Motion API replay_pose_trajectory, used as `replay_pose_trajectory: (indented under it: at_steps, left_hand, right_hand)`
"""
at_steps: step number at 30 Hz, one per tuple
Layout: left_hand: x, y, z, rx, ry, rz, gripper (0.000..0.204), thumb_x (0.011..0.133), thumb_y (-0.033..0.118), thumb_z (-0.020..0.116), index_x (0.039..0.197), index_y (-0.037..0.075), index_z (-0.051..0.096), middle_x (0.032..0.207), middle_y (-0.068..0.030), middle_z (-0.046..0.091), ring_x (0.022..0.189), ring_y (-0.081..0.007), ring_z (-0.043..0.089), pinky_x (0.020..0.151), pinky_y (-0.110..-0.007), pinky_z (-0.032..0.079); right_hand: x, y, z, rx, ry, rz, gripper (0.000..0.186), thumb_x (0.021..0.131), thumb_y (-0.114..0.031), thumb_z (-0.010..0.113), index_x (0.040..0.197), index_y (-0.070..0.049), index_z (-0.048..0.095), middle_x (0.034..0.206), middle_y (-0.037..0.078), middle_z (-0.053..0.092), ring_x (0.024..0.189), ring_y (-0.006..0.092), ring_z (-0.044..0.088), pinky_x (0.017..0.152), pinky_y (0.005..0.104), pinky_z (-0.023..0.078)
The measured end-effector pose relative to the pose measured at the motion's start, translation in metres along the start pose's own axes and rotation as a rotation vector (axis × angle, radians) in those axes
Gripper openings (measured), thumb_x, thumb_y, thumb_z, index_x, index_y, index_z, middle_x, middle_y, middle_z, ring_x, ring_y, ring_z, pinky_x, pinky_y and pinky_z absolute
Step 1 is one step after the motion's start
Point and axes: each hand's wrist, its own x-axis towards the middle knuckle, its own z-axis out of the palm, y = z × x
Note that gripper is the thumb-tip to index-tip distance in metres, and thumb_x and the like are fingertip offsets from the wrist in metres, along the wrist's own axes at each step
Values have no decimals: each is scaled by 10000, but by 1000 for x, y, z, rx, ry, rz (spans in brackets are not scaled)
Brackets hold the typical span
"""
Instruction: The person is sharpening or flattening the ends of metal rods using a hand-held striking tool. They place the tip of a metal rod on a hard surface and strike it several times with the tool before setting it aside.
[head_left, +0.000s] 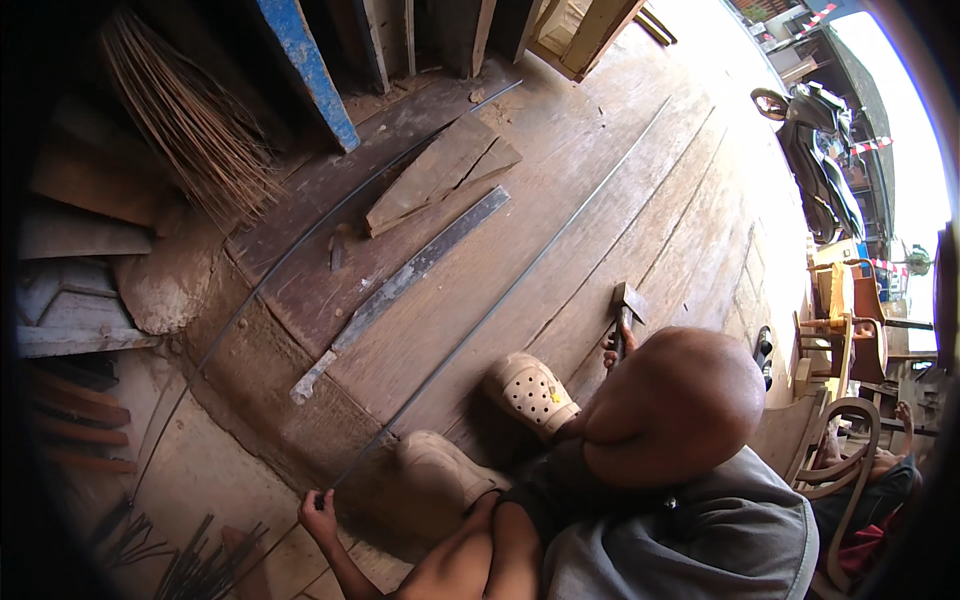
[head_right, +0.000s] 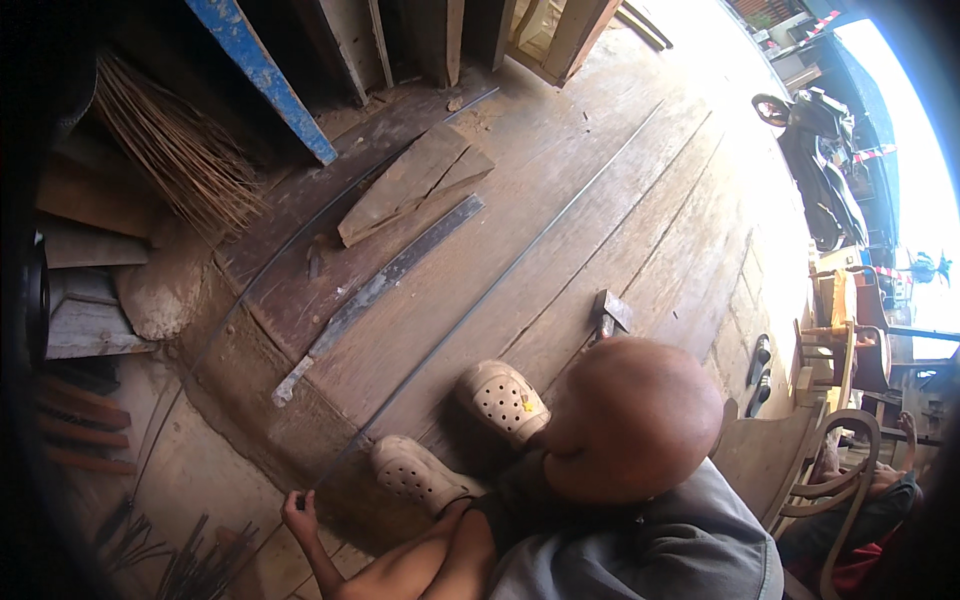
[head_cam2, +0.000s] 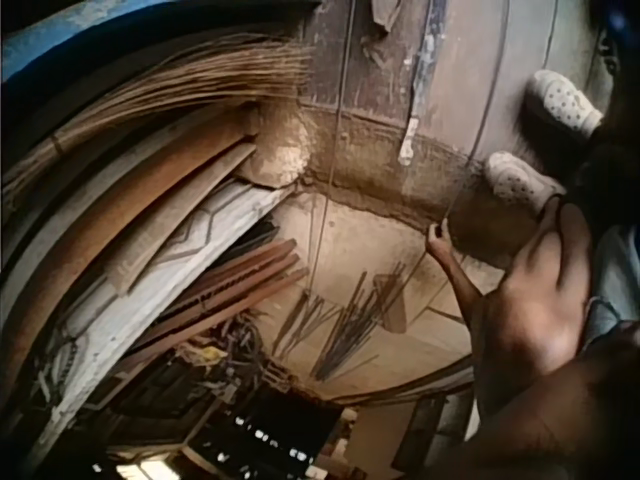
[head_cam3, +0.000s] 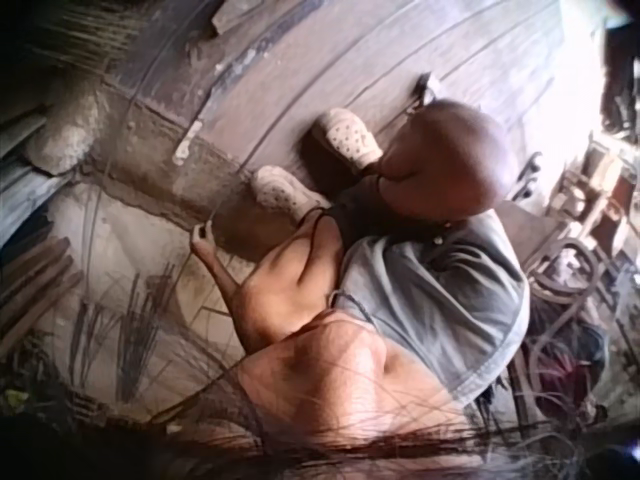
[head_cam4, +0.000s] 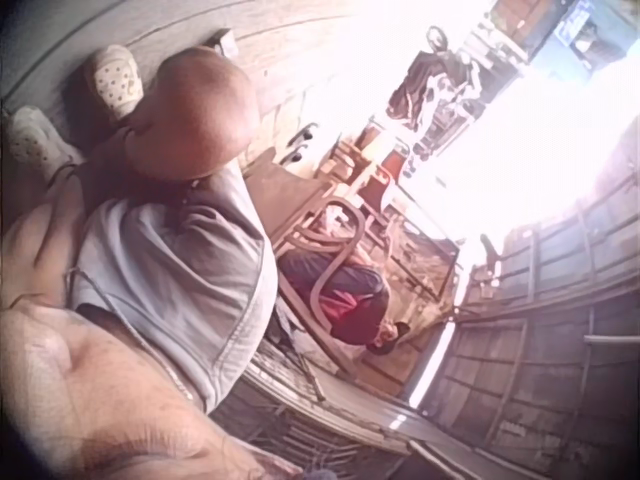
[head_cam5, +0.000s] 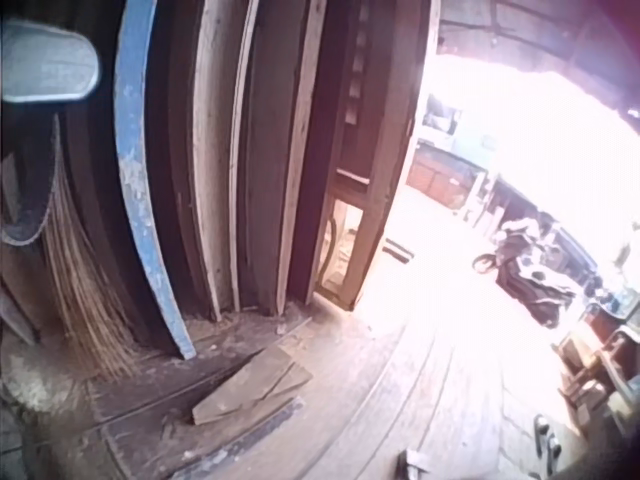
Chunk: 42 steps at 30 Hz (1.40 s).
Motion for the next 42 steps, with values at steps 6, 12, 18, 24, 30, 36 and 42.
replay_pose_trajectory:
  at_steps: [6,12,18,24,30,36,42]
  left_hand:
    - [7,2,4,-2,-68,-53,461,814,382,749,739,-18,532,640,-229,489,606,-439,448,557,-447,405]
    - [14,8,5,-34,-144,-18,495,837,373,730,728,-46,488,638,-247,439,614,-439,357,534,-446,372]
    - [11,3,-6,-12,-191,-75,496,848,341,728,729,-48,445,617,-197,368,598,-321,294,532,-404,368]
    - [19,16,-6,-55,-251,-106,494,852,328,723,737,-58,438,611,-175,339,597,-222,302,532,-389,365]
    - [21,11,-8,-3,-288,-139,454,864,278,696,729,-53,416,619,-157,314,598,-203,307,535,-379,353]
    - [26,17,-11,-28,-342,-119,439,865,269,691,738,-60,430,626,-173,337,606,-232,302,544,-384,362]
    - [18,21,-18,45,-323,-149,456,874,299,684,734,-66,448,620,-184,365,604,-227,315,548,-388,372]
  right_hand:
    - [27,-32,50,-69,-20,-49,358,936,-405,598,973,-63,503,727,71,566,547,187,574,500,356,503]
    - [81,-112,126,-224,52,-282,346,953,-386,586,997,-54,498,719,67,558,552,188,581,503,362,509]
    - [137,-203,205,-554,434,-903,392,983,-417,542,1036,-30,504,663,54,539,464,143,547,409,312,459]
    - [203,-216,211,-1315,561,-974,433,962,-383,534,1011,47,528,961,355,633,948,519,612,833,536,484]
    - [183,-218,216,-1014,513,-1021,445,968,-410,537,1043,29,545,781,256,656,724,400,679,650,500,519]
    - [213,-213,229,-1078,631,-1235,432,977,-408,513,1076,13,516,915,332,642,889,516,622,757,554,483]
    - [163,-189,257,-1114,351,-840,446,965,-407,536,982,39,535,799,305,640,747,444,667,688,520,513]
